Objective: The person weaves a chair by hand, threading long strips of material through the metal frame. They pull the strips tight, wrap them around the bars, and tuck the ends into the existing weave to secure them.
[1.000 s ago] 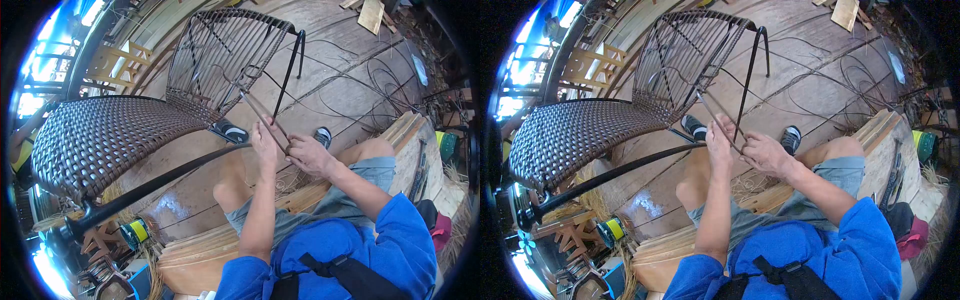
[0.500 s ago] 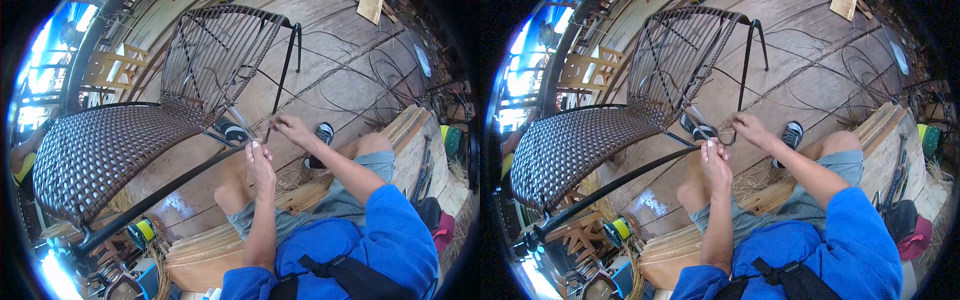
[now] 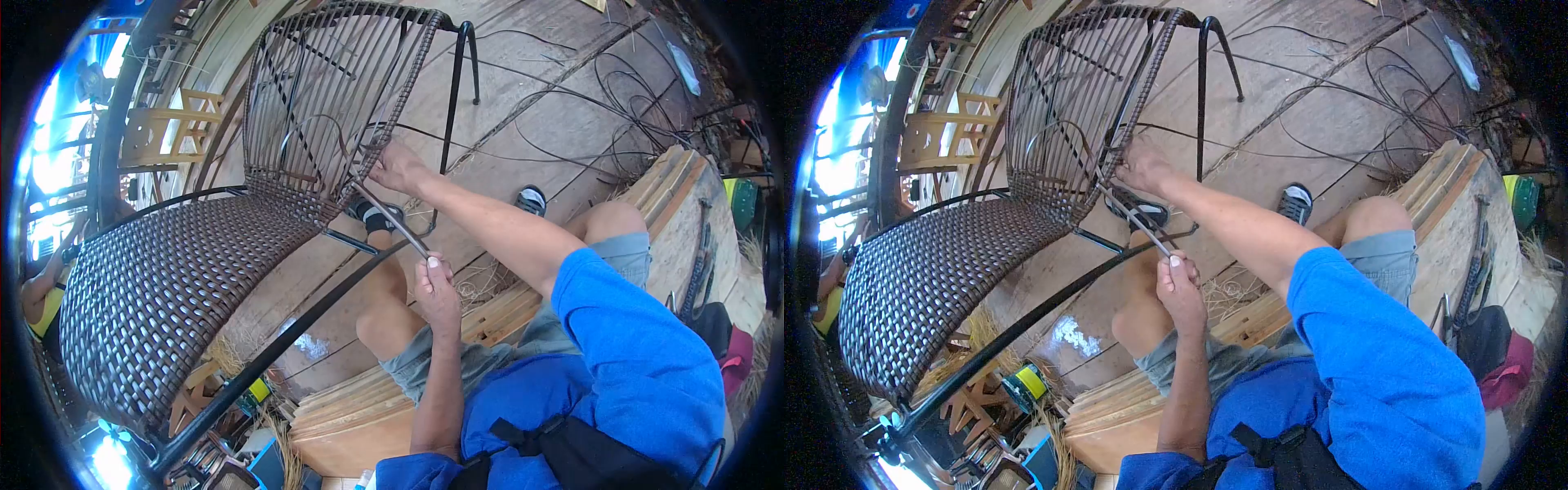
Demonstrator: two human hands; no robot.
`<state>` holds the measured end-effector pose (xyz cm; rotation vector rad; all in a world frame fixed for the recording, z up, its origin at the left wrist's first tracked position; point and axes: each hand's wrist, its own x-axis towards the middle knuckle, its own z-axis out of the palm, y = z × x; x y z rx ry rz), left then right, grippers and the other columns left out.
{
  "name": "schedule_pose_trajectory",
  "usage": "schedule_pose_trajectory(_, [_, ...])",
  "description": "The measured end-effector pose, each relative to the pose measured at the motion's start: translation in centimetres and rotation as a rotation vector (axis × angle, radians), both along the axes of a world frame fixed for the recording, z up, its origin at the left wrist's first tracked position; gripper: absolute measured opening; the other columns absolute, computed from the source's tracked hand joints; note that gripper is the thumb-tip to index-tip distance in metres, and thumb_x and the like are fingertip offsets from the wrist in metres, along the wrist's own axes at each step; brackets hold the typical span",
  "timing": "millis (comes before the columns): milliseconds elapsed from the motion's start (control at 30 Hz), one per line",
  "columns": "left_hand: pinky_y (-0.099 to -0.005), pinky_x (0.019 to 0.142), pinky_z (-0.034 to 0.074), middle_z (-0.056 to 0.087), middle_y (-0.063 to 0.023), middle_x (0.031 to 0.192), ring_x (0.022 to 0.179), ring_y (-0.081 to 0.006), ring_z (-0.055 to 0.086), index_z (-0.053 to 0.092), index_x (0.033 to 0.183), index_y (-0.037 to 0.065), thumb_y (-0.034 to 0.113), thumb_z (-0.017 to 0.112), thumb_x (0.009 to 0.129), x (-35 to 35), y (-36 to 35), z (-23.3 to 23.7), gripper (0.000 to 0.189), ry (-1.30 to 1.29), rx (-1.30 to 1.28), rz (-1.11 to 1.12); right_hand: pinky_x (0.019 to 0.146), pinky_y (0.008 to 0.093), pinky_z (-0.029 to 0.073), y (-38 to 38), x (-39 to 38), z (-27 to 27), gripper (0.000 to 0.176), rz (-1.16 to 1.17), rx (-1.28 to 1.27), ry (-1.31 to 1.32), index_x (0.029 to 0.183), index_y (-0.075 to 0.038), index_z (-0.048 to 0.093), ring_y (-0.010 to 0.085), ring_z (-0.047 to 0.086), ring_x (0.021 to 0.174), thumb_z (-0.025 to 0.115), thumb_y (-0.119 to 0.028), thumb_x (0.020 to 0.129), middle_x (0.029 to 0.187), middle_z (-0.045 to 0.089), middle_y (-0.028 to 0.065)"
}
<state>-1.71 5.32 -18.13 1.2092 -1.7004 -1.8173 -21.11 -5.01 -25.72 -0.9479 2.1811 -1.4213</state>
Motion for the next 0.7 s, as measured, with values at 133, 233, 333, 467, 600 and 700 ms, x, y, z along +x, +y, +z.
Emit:
schedule_pose_trajectory(133, [-0.0202, 0.052, 0.031, 0.041, 0.0019, 0.064, 0.058, -0.0057, 0.037, 0.051, 0.089, 0.003, 0.016, 0.041, 0.094, 0.1, -0.4, 1.0, 0.018, -0.021, -0.118, -0.01, 0.098, 0.0406, 0.035, 5.2, 1.2, -1.0, 0.032, 0.11, 0.135, 0.195, 0.095, -0.007, 0.065, 0.0343, 0.038, 0.119, 0.054, -0.034, 0.08, 0.125, 0.048, 0.0165])
schedule_pose_trajectory(233, [-0.0202, 0.051, 0.029, 0.041, 0.0025, 0.063, 0.057, -0.0051, 0.036, 0.052, 0.088, 0.003, 0.018, 0.042, 0.093, -0.2, -1.1, 2.8, 0.02, -0.032, -0.16, 0.015, 0.097, 0.0415, 0.036, 9.4, 2.7, -0.5, 0.031, 0.167, 0.241, 0.161, 0.097, -0.01, 0.066, 0.0345, 0.038, 0.119, 0.055, -0.033, 0.08, 0.124, 0.048, 0.0156])
schedule_pose_trajectory(333, [-0.0211, 0.051, 0.031, 0.041, 0.0021, 0.063, 0.057, -0.0056, 0.038, 0.053, 0.087, 0.002, 0.019, 0.041, 0.093, 0.0, -3.1, 2.6, 0.022, -0.089, -0.385, -0.044, 0.096, 0.042, 0.037, 12.2, 3.2, -1.9, 0.028, 0.086, 0.288, 0.081, 0.093, -0.011, 0.066, 0.0333, 0.038, 0.119, 0.056, -0.033, 0.079, 0.124, 0.049, 0.0149])
schedule_pose_trajectory(467, [-0.0251, 0.056, 0.036, 0.046, -0.002, 0.065, 0.061, -0.0103, 0.043, 0.055, 0.091, 0.001, 0.021, 0.041, 0.092, -0.7, -4.7, 2.9, 0.024, -0.136, -0.364, -0.088, 0.094, 0.0415, 0.038, 15.2, 4.2, -1.1, 0.023, 0.089, 0.241, 0.217, 0.085, -0.008, 0.065, 0.0337, 0.041, 0.115, 0.058, -0.029, 0.077, 0.117, 0.052, 0.0155])
schedule_pose_trajectory(600, [-0.0242, 0.051, 0.033, 0.044, -0.0005, 0.063, 0.057, -0.0083, 0.04, 0.055, 0.089, 0.0, 0.02, 0.041, 0.092, -0.8, -4.9, 2.5, 0.025, -0.064, -0.448, -0.103, 0.086, 0.0421, 0.043, 15.9, 4.2, 8.4, 0.02, 0.312, -0.066, 0.527, 0.08, -0.006, 0.064, 0.036, 0.051, 0.101, 0.058, -0.025, 0.077, 0.097, 0.057, 0.0177])
schedule_pose_trajectory(700, [-0.0259, 0.052, 0.035, 0.045, -0.0014, 0.063, 0.057, -0.0098, 0.042, 0.054, 0.089, -0.001, 0.022, 0.041, 0.092, -1.0, -5.0, 1.8, 0.026, 0.009, -0.613, -0.111, 0.075, 0.0419, 0.046, 13.5, 5.6, 13.5, 0.028, 0.533, 0.015, 0.482, 0.077, -0.004, 0.062, 0.036, 0.057, 0.081, 0.053, -0.031, 0.08, 0.084, 0.058, 0.0179])
